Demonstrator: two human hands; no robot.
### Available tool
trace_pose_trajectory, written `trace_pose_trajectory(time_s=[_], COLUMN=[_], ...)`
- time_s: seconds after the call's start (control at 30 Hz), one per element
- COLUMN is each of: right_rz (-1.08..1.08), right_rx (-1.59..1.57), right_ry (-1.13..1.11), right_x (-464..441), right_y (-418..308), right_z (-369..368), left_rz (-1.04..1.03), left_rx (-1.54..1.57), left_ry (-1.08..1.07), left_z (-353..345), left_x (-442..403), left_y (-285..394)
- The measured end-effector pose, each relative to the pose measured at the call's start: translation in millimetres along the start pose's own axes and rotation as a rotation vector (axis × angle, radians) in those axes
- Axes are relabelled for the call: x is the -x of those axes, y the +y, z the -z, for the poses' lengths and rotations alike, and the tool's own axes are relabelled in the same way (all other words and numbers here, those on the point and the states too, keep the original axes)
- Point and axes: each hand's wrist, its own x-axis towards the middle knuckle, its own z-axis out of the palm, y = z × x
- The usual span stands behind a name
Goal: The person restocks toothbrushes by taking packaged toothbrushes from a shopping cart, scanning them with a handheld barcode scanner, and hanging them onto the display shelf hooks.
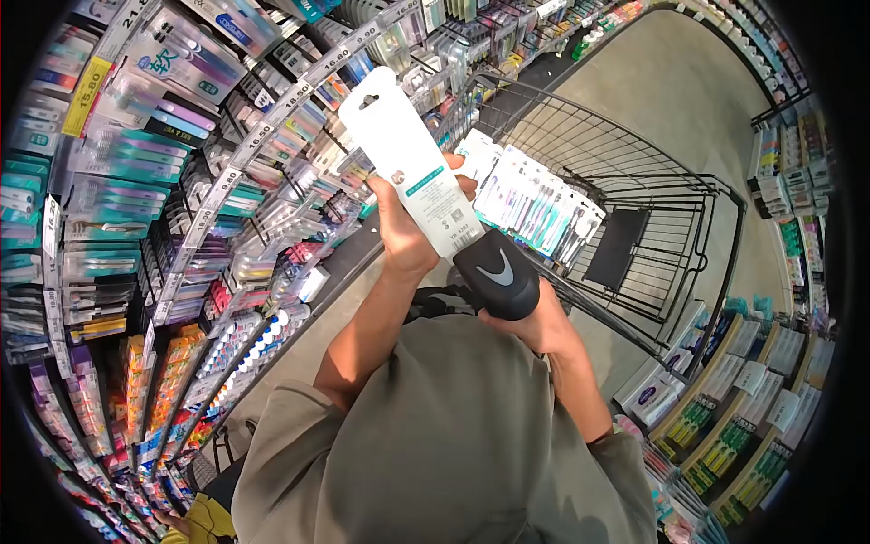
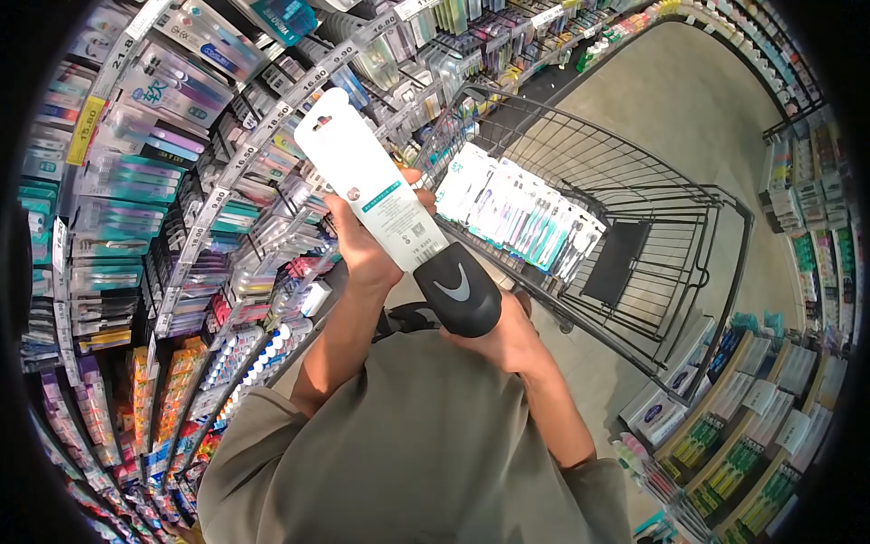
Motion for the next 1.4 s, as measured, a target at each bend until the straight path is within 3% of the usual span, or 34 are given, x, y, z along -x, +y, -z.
trace_pose_trajectory(time_s=[0.03, 0.17, 0.23, 0.27, 0.3, 0.37, 0.43, 0.47, 0.5, 0.63, 0.77, 0.9, 1.1, 1.4], right_rz=[0.003, 0.052, -0.054, -0.093, -0.077, -0.044, -0.032, -0.066, -0.043, -0.002, -0.030, -0.015, -0.047, -0.089], right_rx=[0.017, -0.005, -0.141, -0.199, -0.249, -0.249, -0.237, -0.176, -0.181, -0.124, -0.169, -0.180, -0.216, -0.189], right_ry=[-0.009, 0.046, 0.141, 0.192, 0.207, 0.382, 0.422, 0.464, 0.483, 0.667, 0.696, 0.699, 0.672, 0.652], right_x=[-1, 3, 6, 6, 5, 5, 9, 12, 14, 26, 32, 32, 32, 33], right_y=[-1, 1, 6, 11, 23, 52, 79, 85, 98, 128, 154, 161, 163, 167], right_z=[-1, -3, 1, 2, 4, 7, 15, 19, 23, 28, 32, 29, 29, 37], left_rz=[0.009, -0.041, -0.024, 0.033, 0.027, 0.033, 0.010, 0.035, -0.108, -0.285, -0.451, -0.521, -0.690, -0.657], left_rx=[-0.015, -0.021, 0.006, 0.068, 0.032, 0.098, 0.008, 0.078, -0.249, -0.496, -0.893, -0.832, -0.974, -0.869], left_ry=[-0.073, -0.013, 0.172, 0.104, 0.236, 0.236, 0.282, 0.054, 0.330, 0.351, 0.439, 0.398, 0.393, 0.394], left_z=[1, -15, -21, -9, -4, 4, 13, 16, 6, 8, 2, -5, -7, -10], left_x=[-1, 0, -2, -6, -6, -16, -25, -39, -48, -92, -145, -193, -238, -263], left_y=[2, 3, 4, 7, 5, 13, 28, 48, 47, 86, 125, 157, 182, 193])
